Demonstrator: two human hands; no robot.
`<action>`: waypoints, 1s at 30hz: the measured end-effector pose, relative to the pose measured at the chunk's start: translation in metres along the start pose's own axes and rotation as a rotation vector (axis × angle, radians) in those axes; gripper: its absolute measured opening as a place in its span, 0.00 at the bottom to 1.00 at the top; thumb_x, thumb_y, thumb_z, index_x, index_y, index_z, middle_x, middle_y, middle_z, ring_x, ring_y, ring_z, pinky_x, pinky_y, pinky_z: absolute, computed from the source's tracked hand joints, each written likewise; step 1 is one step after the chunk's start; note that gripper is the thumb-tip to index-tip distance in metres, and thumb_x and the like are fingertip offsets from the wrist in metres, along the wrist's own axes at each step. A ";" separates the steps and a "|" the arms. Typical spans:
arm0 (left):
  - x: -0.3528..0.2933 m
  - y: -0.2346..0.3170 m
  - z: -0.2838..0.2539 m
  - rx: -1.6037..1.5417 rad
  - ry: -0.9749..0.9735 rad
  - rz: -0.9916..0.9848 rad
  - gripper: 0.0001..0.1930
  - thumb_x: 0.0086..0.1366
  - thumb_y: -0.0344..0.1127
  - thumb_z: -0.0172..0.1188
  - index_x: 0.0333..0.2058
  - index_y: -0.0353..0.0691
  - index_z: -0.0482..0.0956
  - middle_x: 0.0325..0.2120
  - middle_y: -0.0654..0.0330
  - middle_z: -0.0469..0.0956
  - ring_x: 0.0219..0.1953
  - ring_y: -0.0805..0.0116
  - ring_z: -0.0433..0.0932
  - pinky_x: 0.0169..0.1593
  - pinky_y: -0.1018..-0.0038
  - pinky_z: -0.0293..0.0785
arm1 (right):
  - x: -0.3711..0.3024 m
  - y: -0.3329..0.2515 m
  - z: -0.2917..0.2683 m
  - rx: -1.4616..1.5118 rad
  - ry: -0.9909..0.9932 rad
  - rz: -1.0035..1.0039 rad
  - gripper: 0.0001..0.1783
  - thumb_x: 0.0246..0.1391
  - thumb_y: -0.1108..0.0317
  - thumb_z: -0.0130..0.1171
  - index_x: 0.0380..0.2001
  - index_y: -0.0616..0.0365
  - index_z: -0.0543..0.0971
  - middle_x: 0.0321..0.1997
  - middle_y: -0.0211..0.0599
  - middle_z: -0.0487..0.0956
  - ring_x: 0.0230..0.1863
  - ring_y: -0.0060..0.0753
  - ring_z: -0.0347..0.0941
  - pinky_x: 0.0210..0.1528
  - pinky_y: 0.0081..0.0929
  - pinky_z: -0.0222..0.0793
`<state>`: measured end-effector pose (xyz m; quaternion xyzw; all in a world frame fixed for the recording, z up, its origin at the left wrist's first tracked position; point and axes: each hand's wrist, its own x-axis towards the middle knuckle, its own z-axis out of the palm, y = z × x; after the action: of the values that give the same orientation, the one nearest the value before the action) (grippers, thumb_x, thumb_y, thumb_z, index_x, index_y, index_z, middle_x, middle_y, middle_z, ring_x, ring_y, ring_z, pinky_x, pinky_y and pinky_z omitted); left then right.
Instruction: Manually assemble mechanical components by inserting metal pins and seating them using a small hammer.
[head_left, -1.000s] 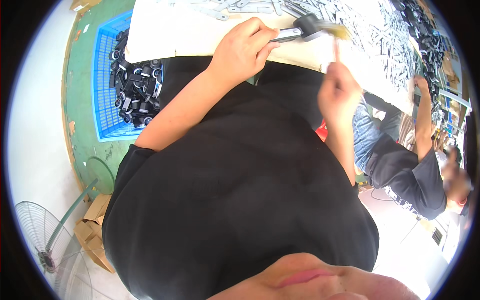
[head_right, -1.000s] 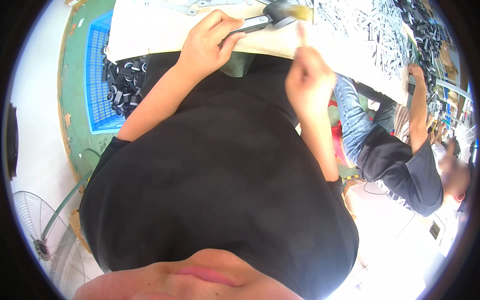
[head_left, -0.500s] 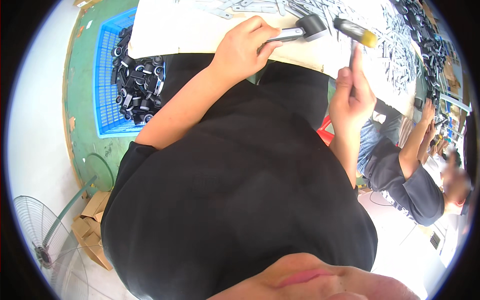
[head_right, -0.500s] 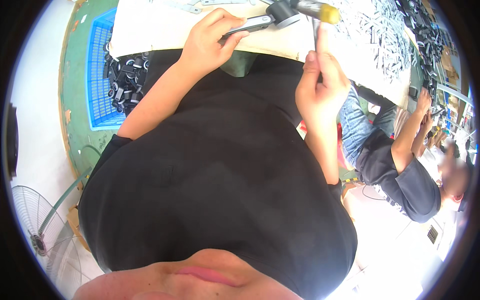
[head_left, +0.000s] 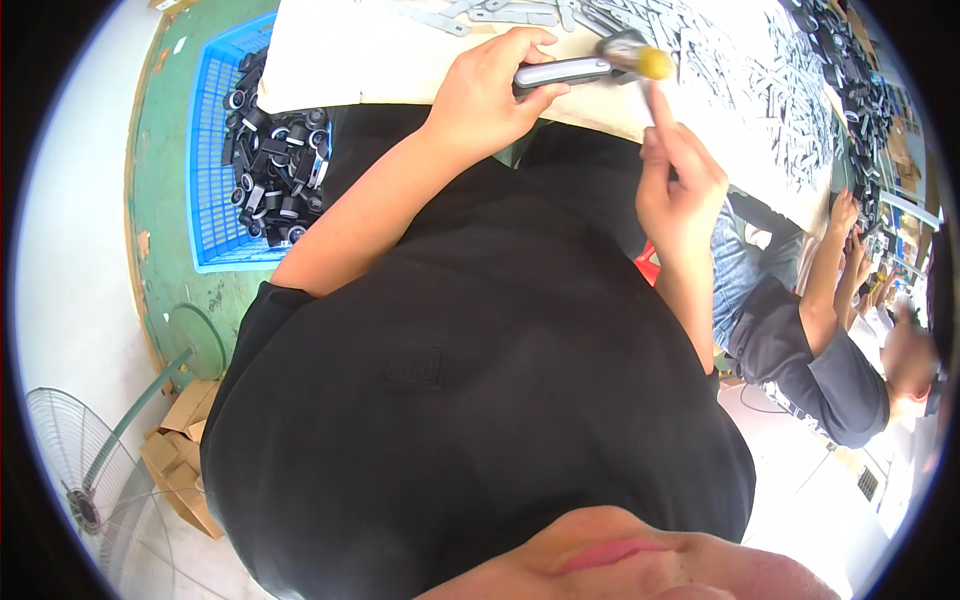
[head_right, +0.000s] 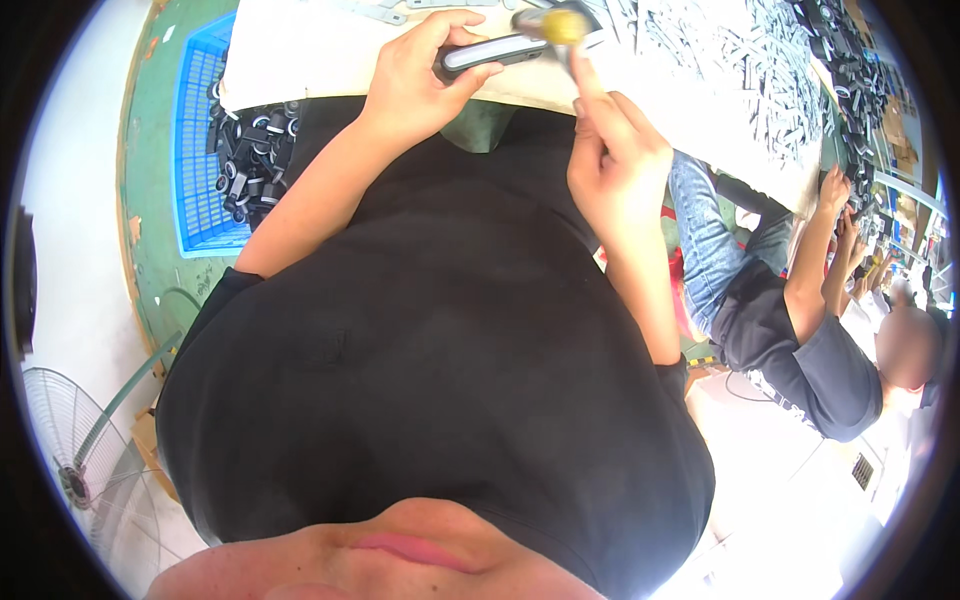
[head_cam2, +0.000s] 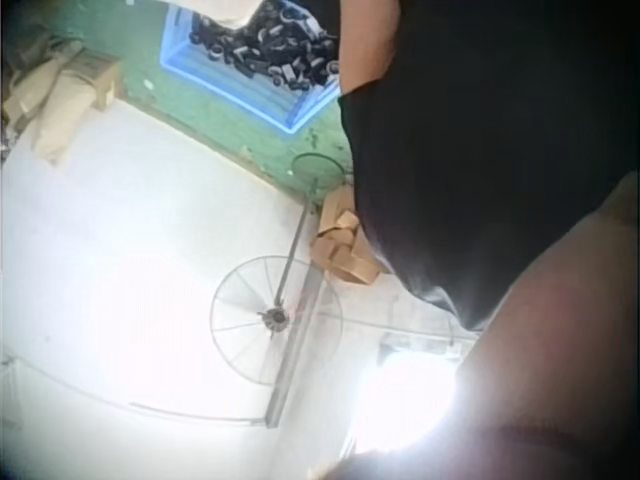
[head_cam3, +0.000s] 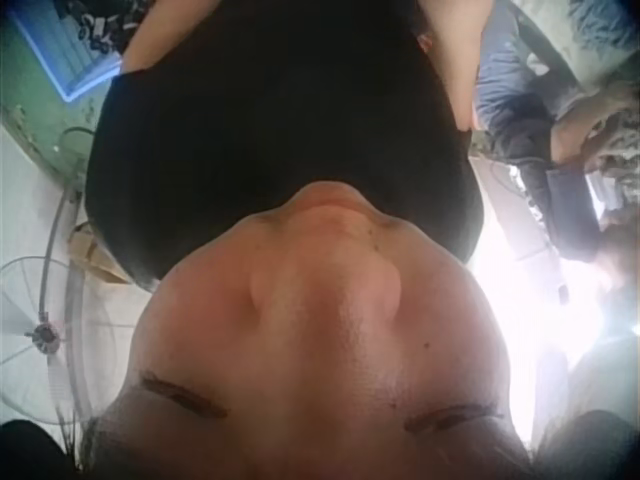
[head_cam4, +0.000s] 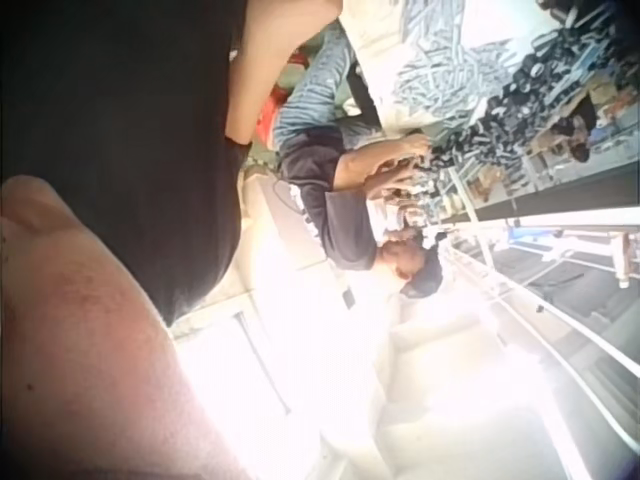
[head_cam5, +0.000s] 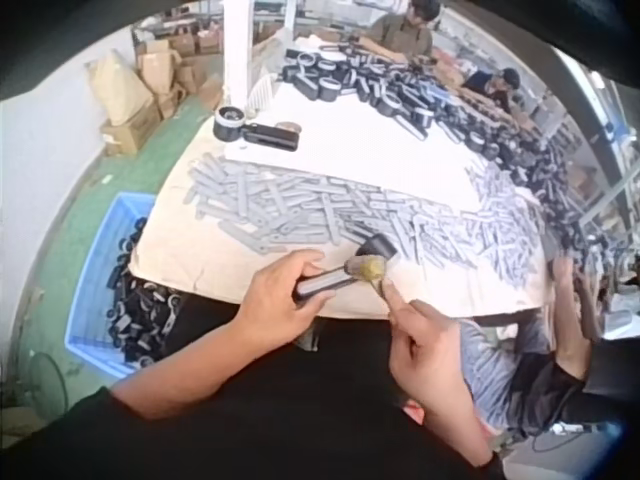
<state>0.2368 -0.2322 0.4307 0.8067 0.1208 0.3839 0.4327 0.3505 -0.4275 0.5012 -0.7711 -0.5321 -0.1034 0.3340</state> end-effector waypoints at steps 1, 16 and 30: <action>0.001 0.000 0.001 -0.003 0.000 0.001 0.25 0.58 0.34 0.78 0.52 0.40 0.78 0.34 0.55 0.84 0.35 0.57 0.85 0.40 0.66 0.81 | -0.002 -0.001 0.002 0.120 0.144 0.000 0.33 0.55 0.85 0.56 0.64 0.50 0.82 0.23 0.42 0.72 0.22 0.46 0.71 0.31 0.37 0.73; 0.000 -0.004 0.000 -0.014 -0.007 -0.015 0.31 0.58 0.36 0.79 0.56 0.39 0.73 0.34 0.56 0.85 0.36 0.56 0.87 0.43 0.66 0.83 | 0.000 -0.005 0.000 -0.053 -0.206 -0.003 0.32 0.55 0.86 0.57 0.64 0.56 0.81 0.24 0.40 0.73 0.23 0.38 0.73 0.32 0.33 0.74; 0.004 0.017 -0.010 -0.029 -0.104 -0.258 0.44 0.54 0.25 0.77 0.66 0.33 0.60 0.38 0.50 0.85 0.38 0.56 0.87 0.44 0.69 0.80 | -0.004 -0.012 0.026 0.153 -0.010 -0.147 0.36 0.53 0.85 0.59 0.64 0.45 0.82 0.28 0.41 0.77 0.24 0.44 0.74 0.30 0.35 0.75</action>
<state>0.2292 -0.2343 0.4496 0.7969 0.1957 0.2845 0.4956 0.3335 -0.4117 0.4847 -0.7027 -0.5955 -0.0830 0.3805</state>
